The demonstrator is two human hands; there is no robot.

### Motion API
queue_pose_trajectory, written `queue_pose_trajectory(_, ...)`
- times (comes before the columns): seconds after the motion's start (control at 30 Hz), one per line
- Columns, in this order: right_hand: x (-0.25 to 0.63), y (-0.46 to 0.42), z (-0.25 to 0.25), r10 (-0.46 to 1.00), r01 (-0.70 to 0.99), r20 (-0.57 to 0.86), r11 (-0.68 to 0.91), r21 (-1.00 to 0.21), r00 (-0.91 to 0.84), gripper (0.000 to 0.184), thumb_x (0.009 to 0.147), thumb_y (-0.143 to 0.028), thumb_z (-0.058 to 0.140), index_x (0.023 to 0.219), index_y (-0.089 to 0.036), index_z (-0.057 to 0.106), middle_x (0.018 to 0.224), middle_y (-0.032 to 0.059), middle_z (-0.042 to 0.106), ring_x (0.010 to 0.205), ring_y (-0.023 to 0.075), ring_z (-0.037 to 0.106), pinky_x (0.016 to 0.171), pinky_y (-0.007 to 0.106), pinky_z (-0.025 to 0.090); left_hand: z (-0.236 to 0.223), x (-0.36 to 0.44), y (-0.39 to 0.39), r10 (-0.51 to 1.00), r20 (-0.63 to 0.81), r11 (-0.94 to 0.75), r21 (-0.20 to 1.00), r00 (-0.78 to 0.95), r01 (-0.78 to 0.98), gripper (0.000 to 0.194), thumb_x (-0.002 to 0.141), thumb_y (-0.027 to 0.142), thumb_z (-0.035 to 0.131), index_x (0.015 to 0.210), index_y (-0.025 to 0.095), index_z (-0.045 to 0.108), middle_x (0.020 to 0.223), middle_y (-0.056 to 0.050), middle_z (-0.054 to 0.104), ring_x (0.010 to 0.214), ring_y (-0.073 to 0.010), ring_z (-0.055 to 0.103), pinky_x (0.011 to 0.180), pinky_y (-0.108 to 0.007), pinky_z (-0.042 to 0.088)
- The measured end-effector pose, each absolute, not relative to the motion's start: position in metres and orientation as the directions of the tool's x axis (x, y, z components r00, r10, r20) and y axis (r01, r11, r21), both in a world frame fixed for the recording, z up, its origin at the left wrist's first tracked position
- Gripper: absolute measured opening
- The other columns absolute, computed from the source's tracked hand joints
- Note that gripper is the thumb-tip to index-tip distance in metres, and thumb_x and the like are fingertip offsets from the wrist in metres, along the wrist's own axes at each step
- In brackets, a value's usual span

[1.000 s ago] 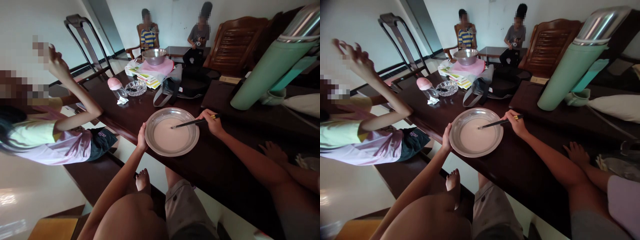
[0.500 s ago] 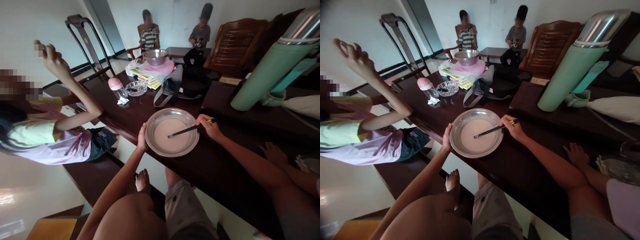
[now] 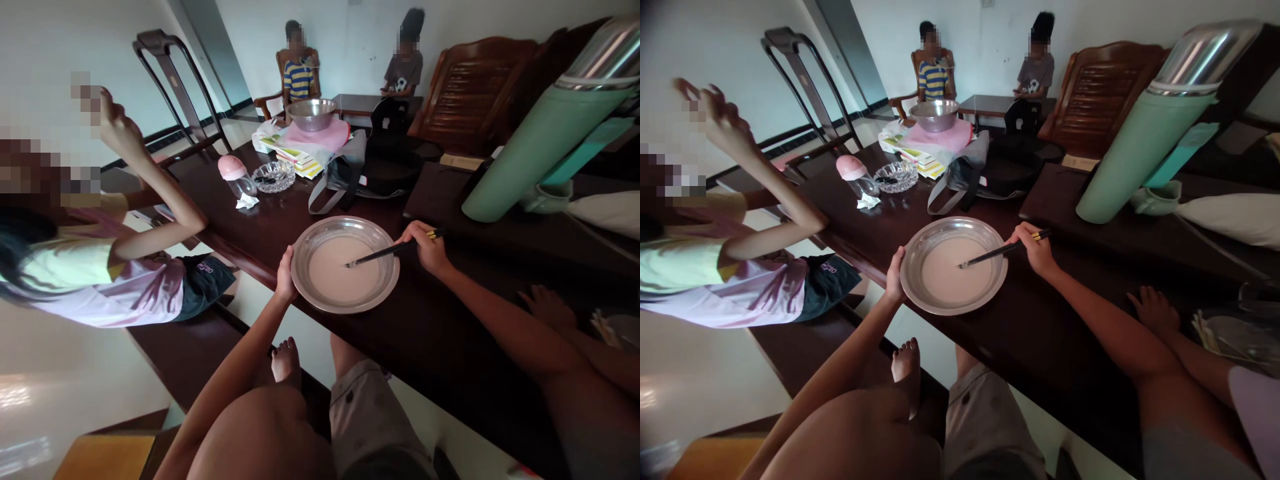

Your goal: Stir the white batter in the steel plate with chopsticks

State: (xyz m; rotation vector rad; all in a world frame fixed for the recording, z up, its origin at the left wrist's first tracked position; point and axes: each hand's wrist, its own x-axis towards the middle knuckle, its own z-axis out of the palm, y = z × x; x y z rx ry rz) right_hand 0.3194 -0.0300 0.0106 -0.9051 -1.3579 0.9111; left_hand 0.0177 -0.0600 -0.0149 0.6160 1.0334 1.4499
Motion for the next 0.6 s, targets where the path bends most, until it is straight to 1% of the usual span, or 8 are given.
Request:
queue_pose_trajectory(0.07,0.3194,-0.0297,0.0108,0.92,-0.006,0.391,0.391,-0.921,-0.029,0.048,0.083,-0.062,0.065,0.055,-0.023,0.061,0.057,0.0002,0.064,0.056,0.0179,0.064,0.062,0.034,0.053,-0.016,0.0172,-0.0596,0.967,-0.192,0.086,0.864,-0.166,-0.496,0.058,0.067,0.062,0.078,0.101,0.016,0.071,0.096,-0.009,0.077,0.105,-0.0325,0.07,0.092,-0.04,0.056)
queue_pose_trajectory(0.17,0.3196,-0.0289,0.0104,0.913,0.059,0.393,0.4,-0.914,-0.107,0.044,0.082,-0.062,0.066,0.061,-0.023,0.067,0.065,0.0016,0.069,0.065,0.0191,0.068,0.069,0.035,0.055,-0.0171,0.0161,-0.0592,0.97,-0.175,0.072,0.871,-0.17,-0.486,0.052,0.071,0.061,0.075,0.098,0.016,0.071,0.093,-0.009,0.076,0.106,-0.0323,0.07,0.09,-0.039,0.056)
queue_pose_trajectory(0.23,0.3213,-0.027,0.01,0.917,0.057,0.397,0.399,-0.915,-0.044,0.043,0.082,-0.062,0.067,0.062,-0.023,0.066,0.063,0.0008,0.068,0.065,0.0185,0.068,0.07,0.034,0.054,-0.0174,0.0157,-0.0592,0.969,-0.175,0.072,0.873,-0.174,-0.482,0.05,0.073,0.06,0.074,0.097,0.017,0.07,0.091,-0.007,0.076,0.105,-0.0317,0.07,0.089,-0.039,0.057)
queue_pose_trajectory(0.33,0.3235,-0.0249,0.0093,0.916,-0.002,0.397,0.398,-0.917,0.056,0.047,0.083,-0.061,0.066,0.057,-0.023,0.061,0.055,-0.0008,0.063,0.057,0.0172,0.066,0.064,0.032,0.052,-0.0172,0.0158,-0.0593,0.965,-0.194,0.087,0.872,-0.178,-0.482,0.049,0.073,0.06,0.074,0.097,0.018,0.07,0.089,-0.006,0.076,0.099,-0.0304,0.072,0.086,-0.039,0.057)
queue_pose_trajectory(0.4,0.323,-0.0254,0.0092,0.92,0.0,0.391,0.391,-0.921,-0.024,0.047,0.083,-0.062,0.066,0.057,-0.023,0.062,0.055,-0.0003,0.064,0.056,0.0179,0.066,0.062,0.033,0.052,-0.017,0.0163,-0.0591,0.964,-0.198,0.088,0.869,-0.179,-0.488,0.049,0.072,0.06,0.075,0.097,0.018,0.071,0.089,-0.006,0.077,0.098,-0.0309,0.072,0.085,-0.039,0.058)
queue_pose_trajectory(0.47,0.3219,-0.0263,0.0094,0.92,0.034,0.377,0.382,-0.923,-0.105,0.045,0.081,-0.063,0.067,0.061,-0.023,0.066,0.059,0.0005,0.067,0.061,0.0192,0.068,0.066,0.034,0.055,-0.0167,0.0169,-0.0589,0.966,-0.19,0.08,0.865,-0.175,-0.496,0.051,0.07,0.061,0.076,0.097,0.017,0.072,0.091,-0.007,0.077,0.099,-0.0321,0.072,0.085,-0.04,0.058)
queue_pose_trajectory(0.5,0.3216,-0.0265,0.0096,0.92,0.042,0.379,0.385,-0.922,-0.099,0.044,0.081,-0.063,0.068,0.062,-0.023,0.066,0.06,0.0005,0.067,0.062,0.0193,0.068,0.068,0.035,0.055,-0.0167,0.0172,-0.0588,0.968,-0.185,0.076,0.863,-0.171,-0.499,0.052,0.07,0.061,0.076,0.097,0.017,0.072,0.093,-0.007,0.077,0.1,-0.0325,0.072,0.085,-0.04,0.058)
queue_pose_trajectory(0.6,0.3221,-0.0264,0.0098,0.92,0.006,0.39,0.39,-0.921,0.031,0.045,0.081,-0.062,0.068,0.059,-0.023,0.063,0.057,-0.0009,0.065,0.059,0.0181,0.067,0.066,0.033,0.054,-0.0169,0.0173,-0.0588,0.968,-0.186,0.079,0.862,-0.168,-0.501,0.05,0.072,0.061,0.075,0.097,0.018,0.071,0.096,-0.008,0.077,0.102,-0.0323,0.071,0.086,-0.04,0.058)
